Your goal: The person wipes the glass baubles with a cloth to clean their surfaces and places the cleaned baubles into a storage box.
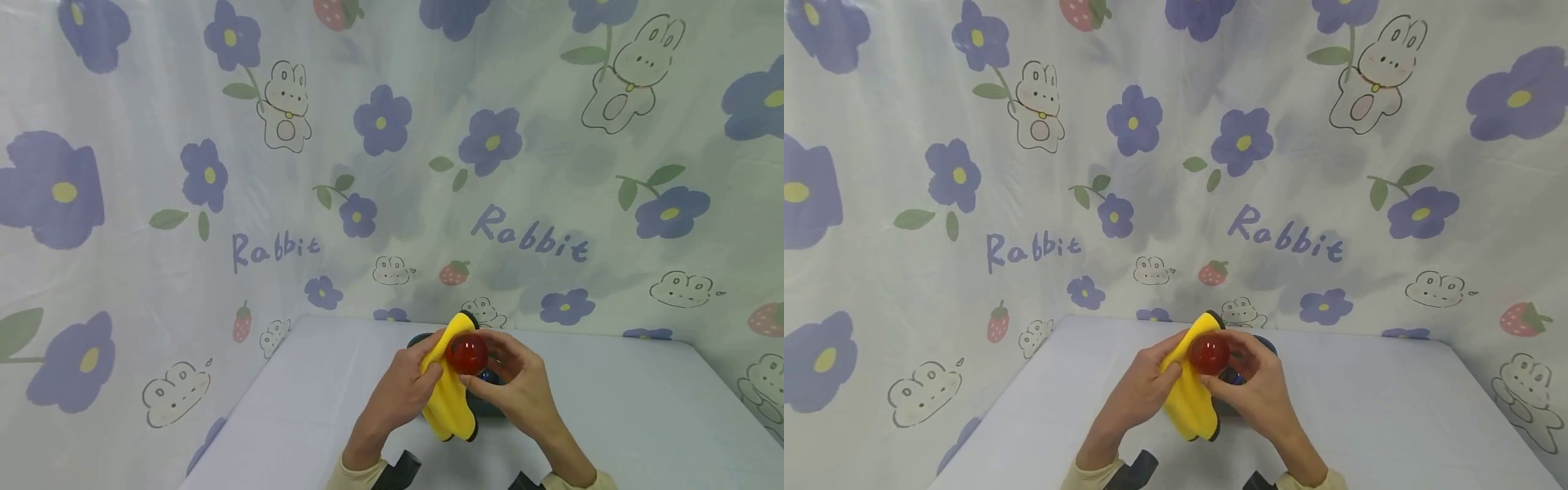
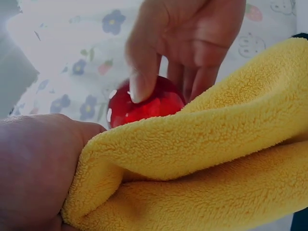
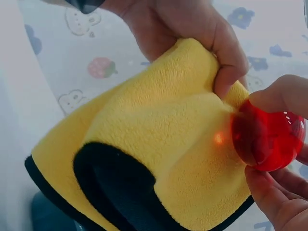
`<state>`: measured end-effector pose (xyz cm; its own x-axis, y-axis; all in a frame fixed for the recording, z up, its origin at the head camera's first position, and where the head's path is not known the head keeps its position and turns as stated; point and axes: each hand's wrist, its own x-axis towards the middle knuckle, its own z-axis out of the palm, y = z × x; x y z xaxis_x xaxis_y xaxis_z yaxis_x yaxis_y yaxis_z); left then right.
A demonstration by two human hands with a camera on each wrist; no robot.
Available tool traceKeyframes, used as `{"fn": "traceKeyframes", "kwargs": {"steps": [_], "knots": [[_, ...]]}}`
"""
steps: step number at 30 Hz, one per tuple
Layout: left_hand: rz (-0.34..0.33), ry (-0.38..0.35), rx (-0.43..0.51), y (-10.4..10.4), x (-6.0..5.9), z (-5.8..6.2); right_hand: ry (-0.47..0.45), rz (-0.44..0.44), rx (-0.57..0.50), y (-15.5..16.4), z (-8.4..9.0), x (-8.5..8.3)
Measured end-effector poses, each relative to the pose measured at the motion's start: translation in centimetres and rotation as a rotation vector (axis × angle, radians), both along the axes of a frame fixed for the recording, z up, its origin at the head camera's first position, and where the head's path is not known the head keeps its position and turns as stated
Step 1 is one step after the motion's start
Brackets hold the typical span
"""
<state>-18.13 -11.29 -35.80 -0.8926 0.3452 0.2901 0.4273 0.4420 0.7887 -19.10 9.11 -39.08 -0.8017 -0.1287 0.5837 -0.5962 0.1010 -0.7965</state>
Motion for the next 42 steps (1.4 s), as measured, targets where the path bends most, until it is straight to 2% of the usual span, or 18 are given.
{"fn": "traceKeyframes", "kwargs": {"steps": [5,10,19,29,36,42], "knots": [[0.009,-0.015,-0.011,0.2,0.2,0.2,-0.021,-0.019,-0.021,0.2,-0.1,-0.3],[0.034,-0.02,-0.022,0.2,0.4,0.4,-0.019,-0.062,0.019,0.4,-0.2,-0.6],[0.064,0.035,-0.025,0.0,1.0,0.8,-0.017,-0.167,0.112,0.7,-0.3,-1.0],[0.061,0.101,0.009,0.0,1.2,0.7,-0.053,-0.114,0.145,0.8,-0.4,-1.0],[0.046,0.134,0.032,0.1,1.1,0.4,-0.044,-0.043,0.188,0.7,-0.5,-1.0],[0.034,0.156,0.03,0.3,0.8,0.3,-0.043,-0.039,0.206,0.6,-0.6,-0.8]]}}
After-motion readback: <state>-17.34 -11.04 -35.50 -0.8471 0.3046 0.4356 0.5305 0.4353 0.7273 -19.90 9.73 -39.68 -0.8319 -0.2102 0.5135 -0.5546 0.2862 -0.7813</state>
